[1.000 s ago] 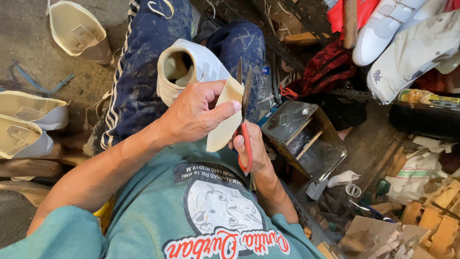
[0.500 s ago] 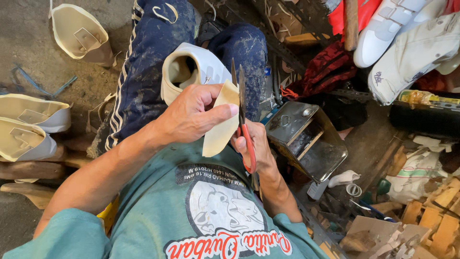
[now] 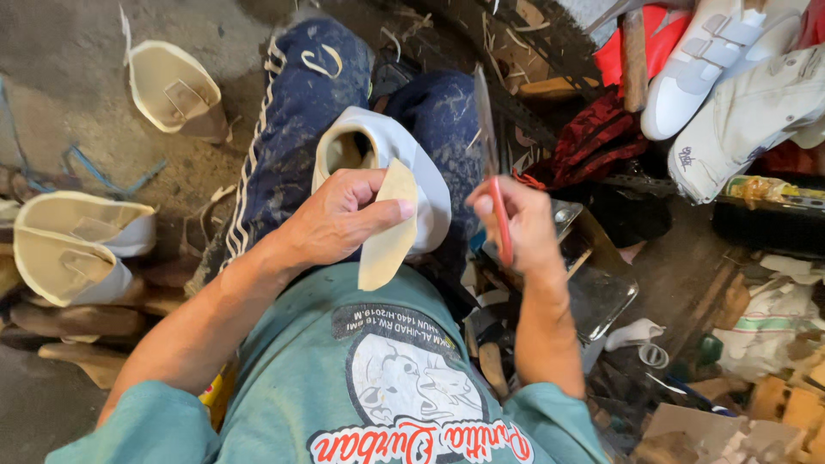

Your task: The person assembles shoe components by applying adhesive, trimming leather pieces with scissors, and fitting the lining and structural parts into a white shoe upper.

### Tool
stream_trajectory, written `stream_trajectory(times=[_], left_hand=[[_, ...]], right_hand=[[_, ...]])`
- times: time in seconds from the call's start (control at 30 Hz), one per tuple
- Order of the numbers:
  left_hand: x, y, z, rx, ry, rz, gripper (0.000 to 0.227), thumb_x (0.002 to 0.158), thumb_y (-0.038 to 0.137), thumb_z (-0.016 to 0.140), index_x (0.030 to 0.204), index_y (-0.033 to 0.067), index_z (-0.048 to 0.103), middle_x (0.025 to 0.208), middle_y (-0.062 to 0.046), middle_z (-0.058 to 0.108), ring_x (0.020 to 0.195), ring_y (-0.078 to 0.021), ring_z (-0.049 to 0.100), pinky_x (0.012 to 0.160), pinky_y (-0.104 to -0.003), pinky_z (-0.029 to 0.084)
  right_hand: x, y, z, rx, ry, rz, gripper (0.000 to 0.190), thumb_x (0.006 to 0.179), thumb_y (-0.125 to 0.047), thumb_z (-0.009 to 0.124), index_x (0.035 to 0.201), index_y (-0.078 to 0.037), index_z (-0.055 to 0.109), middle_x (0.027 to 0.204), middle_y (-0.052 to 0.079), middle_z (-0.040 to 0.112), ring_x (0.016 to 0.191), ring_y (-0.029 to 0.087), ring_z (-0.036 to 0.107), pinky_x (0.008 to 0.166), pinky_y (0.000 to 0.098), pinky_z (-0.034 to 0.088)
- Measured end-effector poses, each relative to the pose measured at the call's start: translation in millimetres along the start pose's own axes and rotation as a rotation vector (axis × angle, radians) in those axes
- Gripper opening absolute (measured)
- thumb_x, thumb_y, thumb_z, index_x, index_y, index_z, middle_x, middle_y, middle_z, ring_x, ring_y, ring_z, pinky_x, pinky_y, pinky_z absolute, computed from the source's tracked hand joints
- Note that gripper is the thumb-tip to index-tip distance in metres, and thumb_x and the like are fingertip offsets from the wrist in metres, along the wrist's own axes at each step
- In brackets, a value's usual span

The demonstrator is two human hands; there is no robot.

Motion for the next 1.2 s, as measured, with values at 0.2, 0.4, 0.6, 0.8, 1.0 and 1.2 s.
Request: stream_trajectory(times=[0.2,0.4,0.6,0.8,1.0,1.2], left_hand=[[-8,8,-43,0.201,0.31,0.042,0.027,0.101,0.026,0.057,0.1,0.0033,0.072,0.074,-0.002,0.064,0.061,-0.0098,0.057,0.06,-0.024,0.051],[-28,17,-71,-0.056,0.688,0.272,0.026,0.099,0.022,0.064,0.097,-0.0024,0.073,0.087,-0.012,0.075,0.069,-0.0178,0.07,0.059,-0.024,0.058],[-4,14,-52,-0.476,0.717,0.506,0.017,0.101,0.015,0.064,0.093,0.0015,0.071,0.094,-0.021,0.077,0.09,-0.0314,0.078,0.072,-0.034,0.066],[-2,34,-5,-0.008,0.492,0.562,0.036,0.1,0.023,0.07,0.128,0.0054,0.057,0.124,-0.022,0.062,0.109,-0.0285,0.067,0.09,-0.043,0.061],[-12,71,-55,1.081,0.526,0.62,0.051,0.095,0.014,0.068,0.142,-0.0041,0.055,0.135,-0.025,0.056,0.125,-0.0462,0.057,0.105,-0.054,0.048],[31,-12,-99,1.13,0.463,0.208,0.028,0.092,0.025,0.066,0.117,0.031,0.075,0.107,0.003,0.075,0.104,-0.0258,0.071,0.089,-0.042,0.057]], right_hand=[[145,30,-97,-0.802,0.179,0.218,0.049,0.092,-0.054,0.067,0.08,-0.009,0.05,0.115,0.011,0.064,0.092,0.036,0.06,0.073,0.0498,0.044],[221,33,-112,-0.86,0.398,-0.261,0.032,0.093,-0.032,0.071,0.107,-0.003,0.069,0.089,0.019,0.066,0.084,0.045,0.062,0.069,0.0533,0.045],[100,-25,18,0.374,0.165,-0.165,0.053,0.09,-0.005,0.071,0.14,-0.002,0.054,0.115,0.009,0.064,0.1,0.017,0.064,0.086,0.0299,0.06],[41,46,56,1.197,0.402,0.006,0.026,0.097,-0.011,0.067,0.122,-0.005,0.065,0.111,0.017,0.074,0.097,0.028,0.075,0.088,0.0444,0.063],[-1,112,-32,0.787,0.603,-0.012,0.024,0.102,-0.014,0.064,0.125,-0.009,0.061,0.109,0.012,0.074,0.097,0.023,0.077,0.082,0.0358,0.067],[-22,147,-34,0.513,0.636,0.0,0.05,0.102,-0.002,0.062,0.149,-0.01,0.046,0.101,0.008,0.07,0.09,0.013,0.072,0.078,0.0282,0.065]])
Point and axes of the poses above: each hand's wrist, its own x-axis towards the middle knuckle, its own z-axis out of the palm, y = z × x, the point moved 8 cm from there along x, towards the middle knuckle
